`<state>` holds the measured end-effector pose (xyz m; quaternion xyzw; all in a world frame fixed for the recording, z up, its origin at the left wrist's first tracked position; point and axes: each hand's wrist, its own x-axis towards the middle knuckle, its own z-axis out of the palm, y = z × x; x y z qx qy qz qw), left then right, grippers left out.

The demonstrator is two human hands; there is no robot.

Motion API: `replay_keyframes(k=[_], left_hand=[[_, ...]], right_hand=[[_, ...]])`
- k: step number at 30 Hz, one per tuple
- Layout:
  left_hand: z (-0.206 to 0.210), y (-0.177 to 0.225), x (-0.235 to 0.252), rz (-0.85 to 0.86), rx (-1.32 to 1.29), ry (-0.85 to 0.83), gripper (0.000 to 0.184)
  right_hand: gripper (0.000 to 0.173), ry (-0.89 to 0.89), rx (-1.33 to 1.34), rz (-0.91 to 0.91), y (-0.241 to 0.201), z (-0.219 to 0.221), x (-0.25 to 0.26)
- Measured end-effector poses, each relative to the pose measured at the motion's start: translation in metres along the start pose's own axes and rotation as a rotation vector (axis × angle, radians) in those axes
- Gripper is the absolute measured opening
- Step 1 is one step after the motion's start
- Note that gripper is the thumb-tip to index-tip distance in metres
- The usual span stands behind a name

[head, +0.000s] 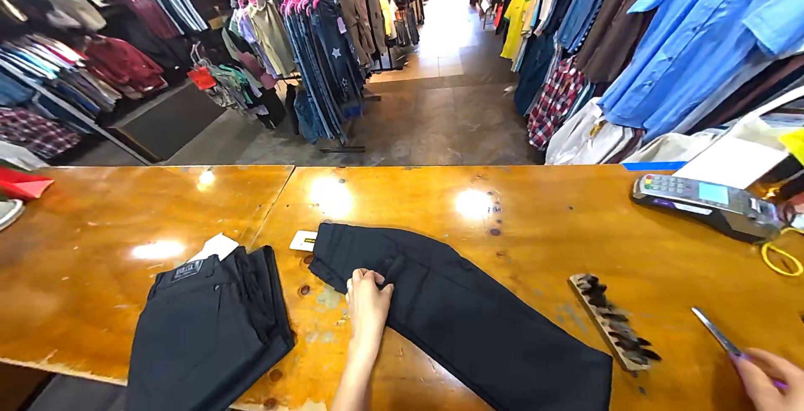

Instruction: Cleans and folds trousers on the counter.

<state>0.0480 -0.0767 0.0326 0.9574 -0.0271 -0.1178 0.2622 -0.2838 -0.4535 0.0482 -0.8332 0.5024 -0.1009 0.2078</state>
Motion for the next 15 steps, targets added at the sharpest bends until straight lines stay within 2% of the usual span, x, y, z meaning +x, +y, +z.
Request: replay_keyframes(k=[3, 5, 8, 10, 13, 15], left_hand=[[-0.001, -0.003, -0.001, -0.013, -0.047, -0.011, 0.027], [0.000, -0.003, 0.000, -0.012, -0.071, -0.002, 0.030], [0.003, -0.005, 0.004, -0.023, -0.096, 0.014, 0.050], [0.003, -0.007, 0.010, -0.041, -0.091, -0.015, 0.059], [-0.003, -0.009, 0.020, -0.045, -0.131, -0.143, 0.052], [-0.005, -0.015, 0.024, 0.032, -0.292, -0.174, 0.044]], right_hand=[[0.040, -0.007, 0.134, -0.205, -0.014, 0.022, 0.000], [0.052, -0.046, 0.154, -0.245, -0.028, 0.036, 0.002], [0.066, -0.118, 0.120, -0.236, -0.043, 0.058, 0.011], [0.063, -0.133, 0.061, -0.206, -0.054, 0.072, 0.016], [0.063, -0.172, -0.045, -0.127, -0.075, 0.080, 0.021], [0.062, -0.196, -0.002, -0.084, -0.080, 0.080, 0.025]])
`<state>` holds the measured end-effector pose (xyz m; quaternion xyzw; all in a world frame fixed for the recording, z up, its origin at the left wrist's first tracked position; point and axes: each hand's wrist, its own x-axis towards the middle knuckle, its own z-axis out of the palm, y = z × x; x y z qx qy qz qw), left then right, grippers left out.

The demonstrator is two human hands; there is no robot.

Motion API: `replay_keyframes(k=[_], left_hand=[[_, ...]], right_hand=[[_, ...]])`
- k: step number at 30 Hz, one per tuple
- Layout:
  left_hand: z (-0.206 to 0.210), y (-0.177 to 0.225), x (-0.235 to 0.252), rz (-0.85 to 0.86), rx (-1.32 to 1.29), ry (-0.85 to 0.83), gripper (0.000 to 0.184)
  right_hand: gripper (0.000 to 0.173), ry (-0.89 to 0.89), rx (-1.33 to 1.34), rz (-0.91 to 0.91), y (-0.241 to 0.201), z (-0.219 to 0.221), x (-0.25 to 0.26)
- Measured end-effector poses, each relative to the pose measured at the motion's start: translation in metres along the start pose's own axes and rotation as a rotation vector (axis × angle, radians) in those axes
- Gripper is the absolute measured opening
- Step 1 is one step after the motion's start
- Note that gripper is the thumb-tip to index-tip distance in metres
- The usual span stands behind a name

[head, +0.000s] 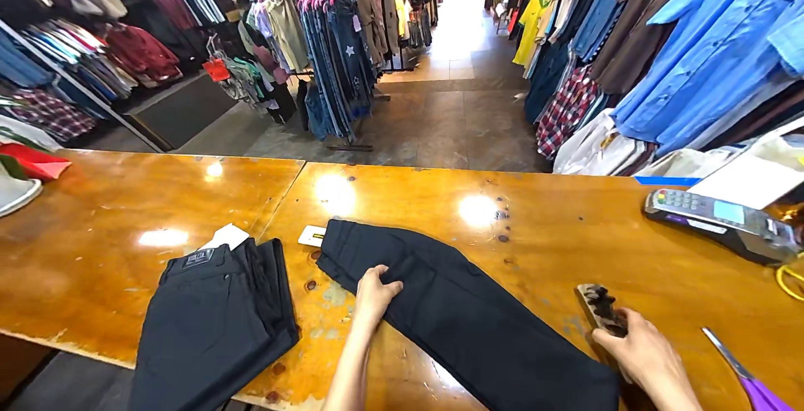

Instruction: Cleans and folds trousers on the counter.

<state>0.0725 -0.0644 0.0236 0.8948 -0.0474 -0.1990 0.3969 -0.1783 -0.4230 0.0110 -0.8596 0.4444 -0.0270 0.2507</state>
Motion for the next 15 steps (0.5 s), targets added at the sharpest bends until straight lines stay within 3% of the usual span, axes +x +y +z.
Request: replay_keyframes(k=[2, 4, 6, 8, 10, 12, 13, 15], left_hand=[[0.004, -0.004, -0.003, 0.116, -0.292, 0.007, 0.037], [0.012, 0.002, -0.016, 0.157, -0.676, 0.017, 0.034], [0.019, 0.010, -0.031, 0.120, -0.936, 0.013, 0.035], [0.022, 0.016, -0.042, 0.063, -1.064, -0.034, 0.046], [0.019, 0.019, -0.052, 0.031, -1.113, -0.088, 0.052], [0.013, 0.024, -0.063, 0.043, -1.128, -0.108, 0.052], [0.009, 0.026, -0.069, 0.057, -1.135, -0.114, 0.051], [0.004, 0.031, -0.080, 0.090, -1.155, -0.133, 0.051]], right_hand=[[0.054, 0.029, 0.252, 0.042, -0.005, -0.009, -0.005], [0.040, 0.055, 0.724, 0.119, -0.017, -0.016, -0.018], [0.022, -0.104, 1.280, 0.233, -0.029, -0.019, -0.023], [0.023, -0.251, 1.559, 0.307, -0.048, -0.017, -0.025], [0.034, -0.340, 1.650, 0.208, -0.065, -0.009, -0.027], [0.034, -0.335, 1.607, 0.004, -0.088, 0.000, -0.028], [0.033, -0.275, 1.514, -0.131, -0.103, 0.004, -0.032], [0.061, -0.149, 1.130, -0.510, -0.134, 0.009, -0.051]])
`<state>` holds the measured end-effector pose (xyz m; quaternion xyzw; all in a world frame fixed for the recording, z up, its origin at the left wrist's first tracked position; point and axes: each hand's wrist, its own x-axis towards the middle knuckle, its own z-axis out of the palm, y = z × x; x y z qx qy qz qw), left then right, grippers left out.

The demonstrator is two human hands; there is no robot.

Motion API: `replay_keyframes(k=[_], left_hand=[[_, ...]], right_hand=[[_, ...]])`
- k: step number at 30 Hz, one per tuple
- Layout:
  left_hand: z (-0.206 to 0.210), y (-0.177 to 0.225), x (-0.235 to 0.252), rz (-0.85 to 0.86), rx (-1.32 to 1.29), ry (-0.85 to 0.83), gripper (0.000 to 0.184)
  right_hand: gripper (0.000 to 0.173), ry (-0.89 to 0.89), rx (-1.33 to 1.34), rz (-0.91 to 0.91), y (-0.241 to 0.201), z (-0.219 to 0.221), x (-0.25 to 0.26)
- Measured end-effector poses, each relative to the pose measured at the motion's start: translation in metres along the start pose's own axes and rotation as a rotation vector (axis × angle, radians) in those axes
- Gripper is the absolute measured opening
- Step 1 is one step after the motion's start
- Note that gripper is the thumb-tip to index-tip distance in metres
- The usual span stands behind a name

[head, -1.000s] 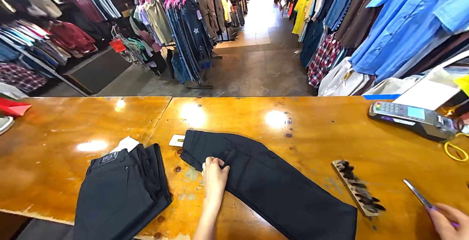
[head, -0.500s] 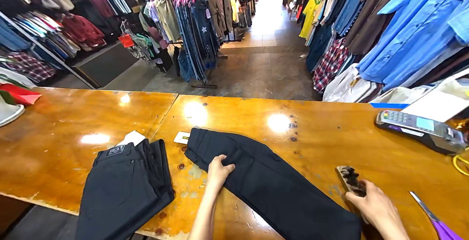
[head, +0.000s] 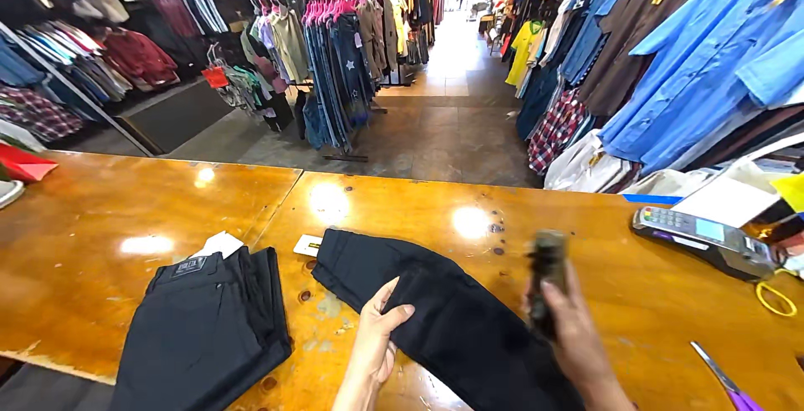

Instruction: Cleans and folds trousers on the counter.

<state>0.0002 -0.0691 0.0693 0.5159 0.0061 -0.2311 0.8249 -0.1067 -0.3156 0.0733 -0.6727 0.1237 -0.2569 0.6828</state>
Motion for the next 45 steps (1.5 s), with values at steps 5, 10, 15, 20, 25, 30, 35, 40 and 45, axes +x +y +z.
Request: replay_keyframes(k=[5, 10, 15, 20, 25, 30, 35, 40, 45], left_hand=[[0.000, 0.009, -0.013, 0.083, -0.079, -0.139, 0.040], [-0.007, 0.010, -0.009, 0.068, -0.043, -0.088, 0.042], [-0.003, 0.013, -0.006, 0.056, 0.005, -0.133, 0.040], [-0.001, 0.011, 0.005, 0.213, 0.288, -0.179, 0.038], [-0.029, 0.007, 0.073, 0.300, 0.872, -0.134, 0.041], [-0.035, 0.007, 0.072, 0.330, 1.244, 0.044, 0.037], [-0.030, -0.031, 0.067, 0.237, 1.372, 0.101, 0.045], [-0.022, -0.029, 0.059, 0.375, 1.460, 0.179, 0.044], [0.018, -0.071, 0.029, 0.502, 1.444, -0.243, 0.045]], right_hand=[[0.036, -0.232, -0.903, -0.778, -0.010, 0.070, -0.005], [0.041, -0.050, -1.018, -0.553, -0.018, 0.040, 0.049], [0.029, -0.038, -1.079, -0.590, -0.010, 0.049, 0.024], [0.048, 0.213, -1.011, -0.299, 0.015, -0.059, 0.047], [0.060, 0.277, -1.121, 0.170, 0.032, -0.117, 0.011], [0.043, 0.276, -1.208, 0.305, 0.043, -0.158, -0.018], [0.041, 0.279, -1.161, 0.395, 0.046, -0.176, -0.023], [0.032, 0.282, -1.238, 0.069, 0.033, -0.177, -0.046], [0.037, -0.268, -1.271, -0.471, 0.039, -0.167, -0.100]])
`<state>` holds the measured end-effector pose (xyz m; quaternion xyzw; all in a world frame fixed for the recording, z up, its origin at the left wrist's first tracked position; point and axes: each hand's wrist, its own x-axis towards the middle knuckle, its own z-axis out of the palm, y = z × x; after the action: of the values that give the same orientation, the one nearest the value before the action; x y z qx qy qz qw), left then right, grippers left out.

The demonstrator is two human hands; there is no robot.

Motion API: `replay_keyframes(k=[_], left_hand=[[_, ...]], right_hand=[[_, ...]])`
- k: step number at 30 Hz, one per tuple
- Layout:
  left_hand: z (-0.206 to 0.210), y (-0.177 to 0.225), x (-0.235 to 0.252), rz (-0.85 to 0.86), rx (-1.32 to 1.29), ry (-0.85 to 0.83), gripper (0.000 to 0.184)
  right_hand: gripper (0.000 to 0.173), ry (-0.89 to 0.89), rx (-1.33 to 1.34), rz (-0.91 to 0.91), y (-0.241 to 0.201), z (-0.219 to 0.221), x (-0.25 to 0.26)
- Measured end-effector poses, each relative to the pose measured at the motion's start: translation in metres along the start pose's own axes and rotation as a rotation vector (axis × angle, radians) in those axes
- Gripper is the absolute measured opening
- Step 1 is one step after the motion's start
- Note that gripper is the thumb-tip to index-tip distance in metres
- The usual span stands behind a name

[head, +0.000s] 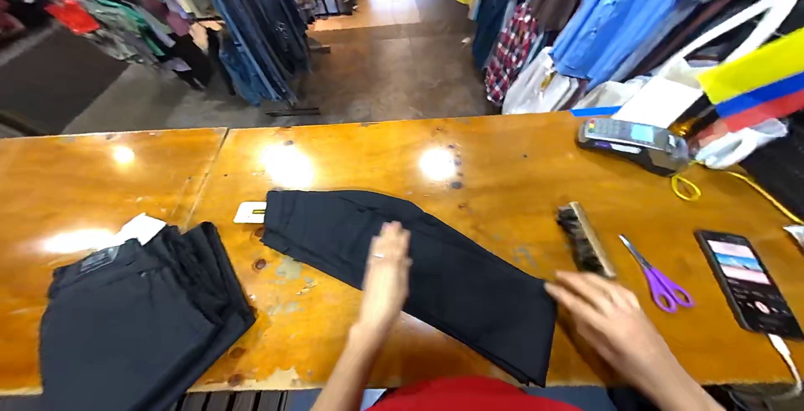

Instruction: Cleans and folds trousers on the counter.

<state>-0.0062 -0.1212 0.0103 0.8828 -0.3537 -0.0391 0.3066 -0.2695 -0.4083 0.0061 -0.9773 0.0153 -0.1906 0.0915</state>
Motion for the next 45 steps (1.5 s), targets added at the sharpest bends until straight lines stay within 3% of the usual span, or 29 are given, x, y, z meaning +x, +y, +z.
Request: replay_keyframes(k=[2, 5, 8, 12, 16, 20, 22, 24, 25, 28, 30, 32, 34, 37, 42, 45], left_hand=[[0.024, 0.010, -0.002, 0.041, -0.167, -0.182, 0.047], [0.041, 0.002, -0.002, 0.086, -0.181, -0.225, 0.045], [0.032, -0.007, -0.002, 0.104, -0.259, -0.296, 0.047], [0.017, -0.017, -0.019, 0.078, -0.612, -0.156, 0.045], [-0.007, -0.017, -0.060, -0.266, -0.893, 0.048, 0.047], [-0.026, -0.025, -0.093, -0.510, -1.085, 0.269, 0.047], [-0.032, -0.030, -0.106, -0.617, -1.073, 0.352, 0.041], [-0.039, -0.036, -0.121, -0.697, -1.047, 0.370, 0.038], [-0.042, -0.038, -0.128, -0.724, -1.038, 0.362, 0.038], [-0.045, -0.042, -0.146, -0.761, -1.032, 0.347, 0.037], [-0.046, -0.046, -0.150, -0.765, -1.037, 0.356, 0.036], [-0.048, -0.051, -0.147, -0.768, -1.044, 0.367, 0.035], [-0.050, -0.056, -0.141, -0.768, -1.037, 0.362, 0.034], [-0.054, -0.062, -0.128, -0.763, -1.012, 0.346, 0.033], [-0.056, -0.066, -0.112, -0.784, -1.026, 0.328, 0.032], [-0.054, -0.061, -0.099, -0.756, -1.219, 0.365, 0.035]], right_hand=[[0.033, 0.011, -0.026, -0.143, -0.010, 0.022, -0.012], [0.028, 0.105, -0.050, -0.309, -0.014, 0.034, 0.007], [0.032, 0.310, 0.105, -0.317, -0.033, 0.002, 0.079], [0.025, 0.448, 0.241, -0.418, -0.086, -0.020, 0.213], [0.010, 0.264, 0.231, -0.640, -0.153, 0.012, 0.348], [0.004, -0.009, 0.228, -0.746, -0.227, 0.084, 0.445], [0.028, -0.170, 0.218, -0.698, -0.250, 0.120, 0.466], [0.061, -0.320, 0.191, -0.608, -0.262, 0.140, 0.467], [0.066, -0.343, 0.186, -0.570, -0.264, 0.144, 0.459], [0.049, -0.334, 0.165, -0.589, -0.254, 0.133, 0.408], [0.037, -0.436, 0.123, -0.660, -0.242, 0.115, 0.358], [0.042, -0.627, 0.070, -0.733, -0.233, 0.100, 0.309], [0.045, -0.679, -0.001, -0.803, -0.223, 0.098, 0.268], [0.037, -0.336, -0.127, -0.913, -0.206, 0.126, 0.236], [0.025, -0.256, -0.161, -0.879, -0.209, 0.142, 0.240], [0.010, 0.055, -0.076, -0.912, -0.212, 0.136, 0.259]])
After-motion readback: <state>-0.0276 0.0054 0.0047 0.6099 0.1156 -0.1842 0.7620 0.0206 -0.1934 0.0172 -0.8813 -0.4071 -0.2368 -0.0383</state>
